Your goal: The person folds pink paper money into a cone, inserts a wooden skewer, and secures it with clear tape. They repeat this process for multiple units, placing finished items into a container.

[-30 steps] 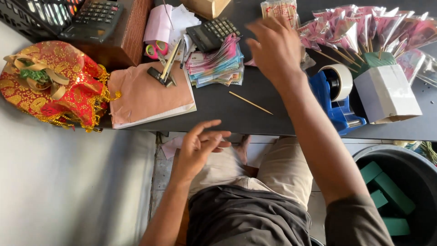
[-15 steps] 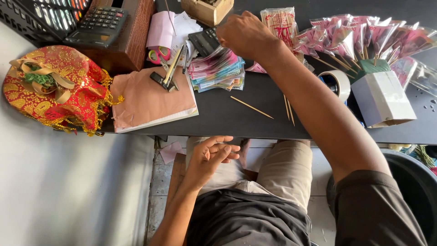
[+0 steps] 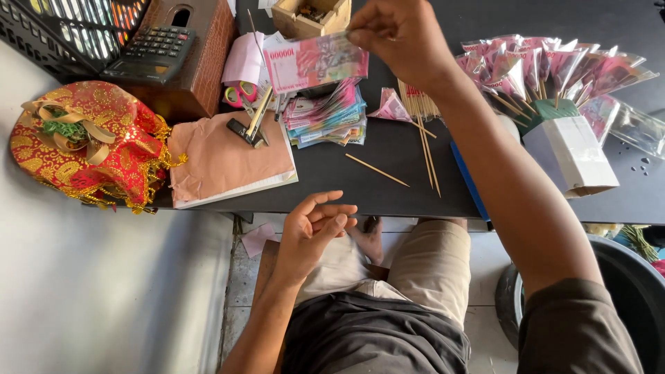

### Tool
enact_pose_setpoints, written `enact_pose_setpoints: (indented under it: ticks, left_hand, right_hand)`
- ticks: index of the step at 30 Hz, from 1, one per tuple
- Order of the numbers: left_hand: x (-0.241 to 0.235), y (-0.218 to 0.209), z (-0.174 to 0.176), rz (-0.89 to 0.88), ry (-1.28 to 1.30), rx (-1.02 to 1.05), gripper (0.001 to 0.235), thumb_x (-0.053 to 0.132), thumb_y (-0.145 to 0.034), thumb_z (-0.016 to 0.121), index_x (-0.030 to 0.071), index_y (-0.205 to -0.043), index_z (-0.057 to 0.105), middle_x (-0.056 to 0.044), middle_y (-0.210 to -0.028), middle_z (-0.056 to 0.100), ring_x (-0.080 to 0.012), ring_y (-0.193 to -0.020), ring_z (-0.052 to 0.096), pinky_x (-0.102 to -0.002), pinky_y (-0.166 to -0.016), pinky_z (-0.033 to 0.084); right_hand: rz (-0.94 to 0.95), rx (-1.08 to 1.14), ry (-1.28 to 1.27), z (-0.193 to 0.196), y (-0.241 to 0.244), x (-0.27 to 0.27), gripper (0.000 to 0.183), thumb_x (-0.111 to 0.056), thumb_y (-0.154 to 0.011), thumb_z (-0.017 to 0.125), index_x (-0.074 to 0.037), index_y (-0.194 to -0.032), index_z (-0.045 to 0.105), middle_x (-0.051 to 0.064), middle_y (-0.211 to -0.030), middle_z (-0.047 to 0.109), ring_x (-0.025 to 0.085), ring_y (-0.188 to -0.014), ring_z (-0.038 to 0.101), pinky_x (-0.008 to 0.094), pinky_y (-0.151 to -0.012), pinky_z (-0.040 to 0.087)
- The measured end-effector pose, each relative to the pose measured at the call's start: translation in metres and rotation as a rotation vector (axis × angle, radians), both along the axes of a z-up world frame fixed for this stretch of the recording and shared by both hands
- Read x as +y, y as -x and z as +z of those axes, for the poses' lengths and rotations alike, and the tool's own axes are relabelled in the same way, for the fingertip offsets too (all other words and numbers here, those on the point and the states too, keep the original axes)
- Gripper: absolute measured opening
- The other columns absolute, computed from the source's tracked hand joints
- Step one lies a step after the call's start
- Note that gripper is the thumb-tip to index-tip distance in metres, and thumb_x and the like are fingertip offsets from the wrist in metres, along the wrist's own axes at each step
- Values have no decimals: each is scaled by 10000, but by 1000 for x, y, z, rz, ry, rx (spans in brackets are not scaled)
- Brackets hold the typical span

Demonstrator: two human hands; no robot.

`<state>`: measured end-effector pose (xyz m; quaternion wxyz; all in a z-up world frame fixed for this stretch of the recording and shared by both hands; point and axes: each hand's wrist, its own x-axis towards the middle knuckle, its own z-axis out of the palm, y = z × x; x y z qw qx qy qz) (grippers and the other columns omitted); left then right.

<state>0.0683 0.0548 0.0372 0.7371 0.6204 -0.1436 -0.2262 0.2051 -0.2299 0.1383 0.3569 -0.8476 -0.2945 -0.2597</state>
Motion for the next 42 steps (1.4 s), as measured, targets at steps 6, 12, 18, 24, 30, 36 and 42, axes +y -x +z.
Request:
enact_pose_setpoints:
  ticks: [6,12,18,24,30,36,42]
  left_hand:
    - [-6,-9,-5,-19,162,-198,695,339,-874,760,37,-1441,498,-203,-1361,673,-306,-1239,691,-374,-997,579]
    - [-35,10,-15,233,210,-249,332,231,-982,709,54,-1259,674,-97,-1123,736,-137,-1048,675,-379,-874,626]
    - [-59,43,-25,571,253,-159,270,153,-1006,678,-110,-1057,710,-244,-948,751,-230,-900,729,-444,-741,665]
    - [-52,43,-12,323,8,-844,447,78,-1100,336,-74,-1501,460,-244,-1576,462,-397,-1479,414,-479,-1218,372]
    - [-42,35,2,-62,-108,-779,413,223,-1059,455,-59,-1246,690,-203,-1160,735,-419,-1116,706,-497,-993,552]
    - [-46,37,-17,-395,82,-82,604,399,-1111,313,41,-887,745,-112,-773,761,-212,-713,756,-319,-626,601]
    - [-43,43,-29,-489,283,120,362,117,-952,739,-35,-1256,614,-183,-1168,738,-271,-1098,733,-395,-895,621]
  right_hand:
    - [-204,251,-250,10,102,31,86,-97,-1073,739,-43,-1010,719,-48,-687,538,14,-588,385,221,-518,300]
    - [-336,425,-551,-37,187,69,397,-12,-845,803,-52,-1232,729,101,-792,768,71,-602,618,165,-535,492]
    - [-615,460,-923,-109,226,93,252,-86,-812,885,7,-1024,784,126,-800,792,120,-650,708,232,-552,587]
    - [-675,-77,-275,-93,246,104,74,-56,-888,794,-109,-934,818,52,-871,754,224,-687,684,290,-608,573]
    - [-601,-11,14,-71,252,88,114,-61,-876,764,-155,-934,790,8,-895,705,185,-663,580,286,-603,538]
    - [-400,564,-145,-55,239,56,169,-120,-801,789,-72,-962,779,130,-774,713,323,-683,691,430,-608,552]
    - [-308,831,-257,-53,228,37,66,-120,-818,750,-67,-848,773,97,-680,706,231,-643,674,408,-650,547]
